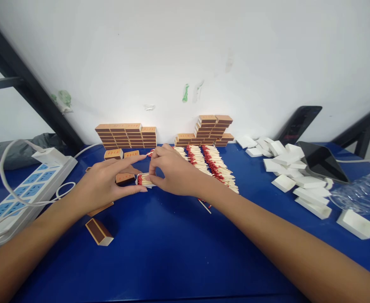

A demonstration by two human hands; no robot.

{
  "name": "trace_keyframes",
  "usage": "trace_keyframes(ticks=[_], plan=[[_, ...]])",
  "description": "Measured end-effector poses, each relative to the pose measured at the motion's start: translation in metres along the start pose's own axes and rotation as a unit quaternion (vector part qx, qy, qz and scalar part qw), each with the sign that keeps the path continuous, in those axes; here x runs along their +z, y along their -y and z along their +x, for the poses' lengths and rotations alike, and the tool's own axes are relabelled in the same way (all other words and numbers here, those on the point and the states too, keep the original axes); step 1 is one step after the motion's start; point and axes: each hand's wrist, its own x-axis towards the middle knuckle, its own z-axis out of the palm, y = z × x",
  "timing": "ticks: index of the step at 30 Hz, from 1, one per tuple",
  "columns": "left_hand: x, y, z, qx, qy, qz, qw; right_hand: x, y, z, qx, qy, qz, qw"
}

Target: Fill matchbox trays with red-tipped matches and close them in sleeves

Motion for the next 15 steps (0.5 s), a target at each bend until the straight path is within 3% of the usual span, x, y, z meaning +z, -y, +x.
trace_keyframes(ticks=[15], plan=[[0.0027,0.0035,-0.0008,0.01,-0.017,-0.014,1.0,-0.002,-0.0004,0.003,0.022,-0.019,0.02,0.999]])
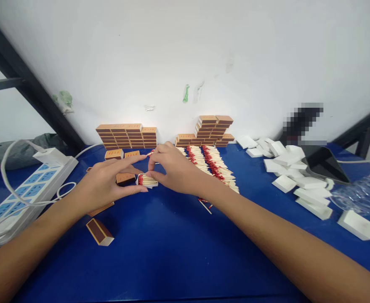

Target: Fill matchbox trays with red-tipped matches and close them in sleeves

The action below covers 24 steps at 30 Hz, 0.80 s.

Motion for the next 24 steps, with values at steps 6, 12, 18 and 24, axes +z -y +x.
trace_keyframes(ticks=[6,12,18,24], plan=[[-0.0003,-0.0009,0.0001,0.012,-0.006,-0.003,1.0,0.0004,-0.0019,-0.0012,-0.022,0.001,0.001,1.0],[-0.0021,-0.0039,0.0017,0.003,0.009,-0.013,1.0,-0.0002,-0.0015,-0.0012,-0.032,-0.005,-0.009,0.999],[-0.0022,-0.0052,0.0015,0.02,0.002,-0.012,1.0,0.0037,-0.001,-0.002,-0.037,-0.008,-0.028,0.999],[-0.0023,-0.0043,0.001,0.025,-0.001,-0.006,1.0,0.0046,0.0009,-0.0023,-0.031,-0.002,-0.029,0.999]])
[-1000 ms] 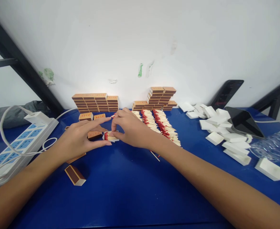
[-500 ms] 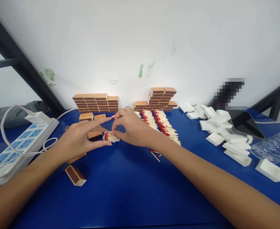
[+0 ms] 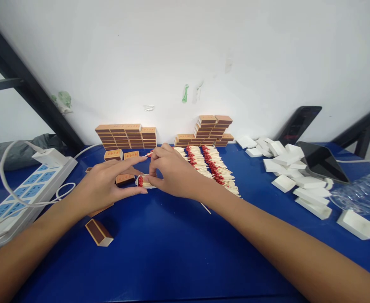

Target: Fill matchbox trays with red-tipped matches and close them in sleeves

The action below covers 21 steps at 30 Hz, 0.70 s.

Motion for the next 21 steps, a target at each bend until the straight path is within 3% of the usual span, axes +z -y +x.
trace_keyframes(ticks=[12,21], plan=[[0.001,0.004,-0.001,-0.015,-0.009,-0.005,1.0,-0.004,-0.003,0.0,0.053,-0.022,0.035,0.998],[-0.004,0.012,0.002,-0.099,0.002,-0.07,0.993,-0.011,-0.005,0.001,0.085,0.091,0.131,0.983]])
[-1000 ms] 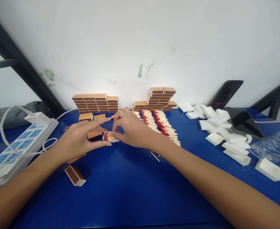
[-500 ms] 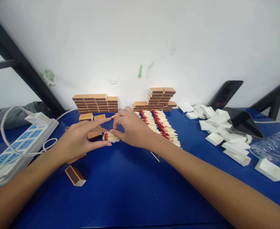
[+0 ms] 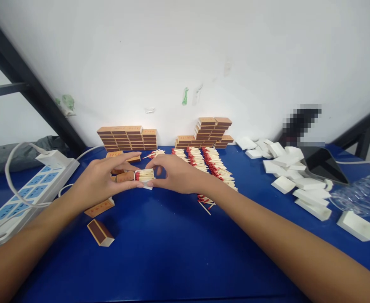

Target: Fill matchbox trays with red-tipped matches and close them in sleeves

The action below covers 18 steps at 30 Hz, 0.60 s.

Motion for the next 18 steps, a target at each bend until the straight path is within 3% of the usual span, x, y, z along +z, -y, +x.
trace_keyframes(ticks=[3,9,18], plan=[[-0.004,0.004,0.002,0.018,0.002,0.022,1.0,0.0,0.0,0.001,-0.001,-0.022,-0.025,0.999],[-0.02,0.018,0.006,0.08,0.021,0.21,0.974,-0.008,-0.006,-0.004,0.038,-0.106,-0.097,0.989],[-0.017,0.027,0.003,0.062,0.061,0.206,0.975,-0.016,-0.019,-0.057,0.089,-0.147,-0.107,0.979]])
